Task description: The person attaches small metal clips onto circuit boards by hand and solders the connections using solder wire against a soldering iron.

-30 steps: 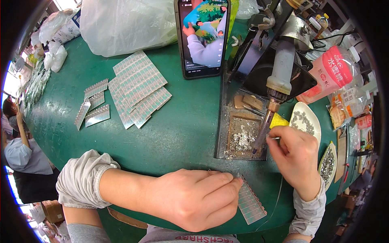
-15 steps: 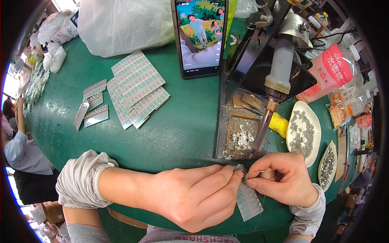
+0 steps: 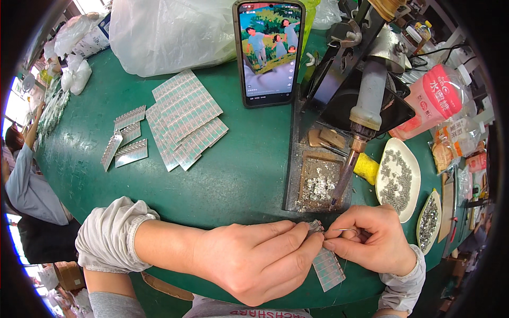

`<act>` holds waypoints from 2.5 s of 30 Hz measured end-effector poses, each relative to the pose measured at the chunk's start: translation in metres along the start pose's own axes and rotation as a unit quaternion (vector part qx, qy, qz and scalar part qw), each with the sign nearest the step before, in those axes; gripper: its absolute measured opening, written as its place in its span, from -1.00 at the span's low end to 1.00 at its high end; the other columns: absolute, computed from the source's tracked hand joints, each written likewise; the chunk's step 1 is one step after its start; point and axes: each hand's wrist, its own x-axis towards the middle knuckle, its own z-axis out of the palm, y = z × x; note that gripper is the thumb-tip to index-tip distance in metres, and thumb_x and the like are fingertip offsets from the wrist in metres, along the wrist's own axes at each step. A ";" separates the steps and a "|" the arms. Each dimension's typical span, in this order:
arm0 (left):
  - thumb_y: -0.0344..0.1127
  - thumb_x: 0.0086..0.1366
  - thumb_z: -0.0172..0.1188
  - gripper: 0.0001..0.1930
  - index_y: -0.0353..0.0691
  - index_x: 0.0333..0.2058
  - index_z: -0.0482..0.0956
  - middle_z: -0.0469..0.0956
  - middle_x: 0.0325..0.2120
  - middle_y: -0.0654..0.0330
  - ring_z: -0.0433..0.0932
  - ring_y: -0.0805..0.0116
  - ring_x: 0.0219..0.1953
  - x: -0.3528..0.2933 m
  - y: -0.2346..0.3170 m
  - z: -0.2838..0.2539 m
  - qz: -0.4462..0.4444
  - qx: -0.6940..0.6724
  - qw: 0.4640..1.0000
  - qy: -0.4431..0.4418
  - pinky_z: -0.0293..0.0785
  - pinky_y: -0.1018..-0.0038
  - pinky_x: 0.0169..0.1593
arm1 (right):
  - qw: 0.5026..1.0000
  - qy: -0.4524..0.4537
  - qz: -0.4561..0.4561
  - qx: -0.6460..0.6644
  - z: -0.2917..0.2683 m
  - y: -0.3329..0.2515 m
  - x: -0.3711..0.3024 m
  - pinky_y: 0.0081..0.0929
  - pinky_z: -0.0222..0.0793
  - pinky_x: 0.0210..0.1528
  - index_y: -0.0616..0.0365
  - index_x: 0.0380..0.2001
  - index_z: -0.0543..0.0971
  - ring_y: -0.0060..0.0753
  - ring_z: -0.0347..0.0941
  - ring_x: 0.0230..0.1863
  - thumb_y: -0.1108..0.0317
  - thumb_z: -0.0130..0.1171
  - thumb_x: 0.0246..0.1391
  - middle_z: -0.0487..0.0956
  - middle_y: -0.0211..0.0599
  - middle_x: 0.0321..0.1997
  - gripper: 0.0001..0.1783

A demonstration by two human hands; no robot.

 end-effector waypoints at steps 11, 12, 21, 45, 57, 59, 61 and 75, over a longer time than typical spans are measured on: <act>-0.56 0.10 0.20 -0.96 -0.35 -0.45 0.52 0.54 -0.40 0.17 0.54 0.41 -0.45 0.003 0.004 -0.007 -0.379 -0.422 0.813 -0.128 0.48 0.56 -0.42 | 0.965 0.061 0.144 0.210 -0.020 -0.012 0.002 -0.66 0.43 -0.47 0.30 -0.25 0.34 -0.58 0.49 -0.51 0.61 0.12 0.08 0.54 -0.30 -0.53 -0.80; -0.56 0.10 0.20 -0.96 -0.35 -0.45 0.52 0.54 -0.40 0.17 0.54 0.41 -0.45 0.003 0.003 -0.007 -0.379 -0.423 0.813 -0.128 0.48 0.56 -0.42 | 0.965 0.061 0.145 0.210 -0.021 -0.013 0.002 -0.66 0.43 -0.47 0.30 -0.25 0.34 -0.58 0.49 -0.51 0.61 0.12 0.08 0.54 -0.30 -0.53 -0.80; -0.50 0.22 0.20 -0.92 -0.37 -0.34 0.50 0.56 -0.42 0.23 0.55 0.54 -0.38 0.010 -0.024 -0.011 -0.629 -0.589 0.503 -0.063 0.49 0.63 -0.29 | 0.980 0.082 0.077 0.164 -0.007 -0.006 -0.002 -0.76 0.15 -0.63 0.28 -0.34 0.34 -0.74 0.34 -0.67 0.55 0.11 0.11 0.48 -0.37 -0.67 -0.86; -0.54 0.20 0.21 -0.92 -0.33 -0.39 0.47 0.56 -0.45 0.22 0.59 0.51 -0.40 0.022 -0.030 -0.023 -0.610 -0.606 0.511 0.005 0.53 0.65 -0.29 | 0.976 0.190 -0.104 0.015 0.011 0.009 0.002 -0.76 -0.02 -0.67 0.28 -0.38 0.39 -0.83 0.18 -0.72 0.58 0.18 0.01 0.37 -0.53 -0.73 -0.84; -0.52 0.20 0.22 -0.93 -0.36 -0.38 0.49 0.56 -0.45 0.23 0.56 0.54 -0.40 0.014 -0.021 -0.016 -0.627 -0.614 0.477 -0.052 0.50 0.65 -0.30 | 0.966 0.224 0.055 -0.115 -0.023 -0.001 0.007 -0.65 0.04 -0.66 0.19 -0.44 0.50 -0.75 0.21 -0.75 0.48 0.22 -0.01 0.36 -0.52 -0.78 -0.92; -0.53 0.21 0.20 -0.94 -0.37 -0.38 0.50 0.55 -0.44 0.25 0.53 0.57 -0.38 0.012 -0.018 -0.014 -0.632 -0.599 0.479 -0.112 0.47 0.65 -0.31 | 0.955 0.197 0.055 -0.214 -0.028 -0.001 0.005 -0.59 0.09 -0.66 0.18 -0.43 0.52 -0.61 0.26 -0.77 0.49 0.22 -0.03 0.39 -0.43 -0.78 -0.92; -0.55 0.21 0.20 -0.96 -0.37 -0.39 0.50 0.53 -0.44 0.27 0.51 0.59 -0.37 0.010 -0.012 -0.012 -0.621 -0.593 0.496 -0.125 0.45 0.65 -0.32 | 0.926 0.145 0.069 -0.342 -0.029 -0.002 0.004 -0.37 0.26 -0.61 0.14 -0.42 0.55 -0.19 0.40 -0.71 0.48 0.24 -0.10 0.47 -0.19 -0.71 -0.89; -0.62 0.10 0.22 -0.88 -0.36 -0.35 0.56 0.52 -0.33 0.14 0.53 0.41 -0.35 0.017 0.000 -0.015 -0.474 -0.520 0.698 -0.133 0.48 0.58 -0.32 | 0.859 0.164 0.003 -0.485 -0.014 0.021 0.009 -0.22 0.34 -0.56 0.12 -0.51 0.48 -0.08 0.47 -0.61 0.46 0.24 -0.17 0.50 -0.19 -0.65 -0.87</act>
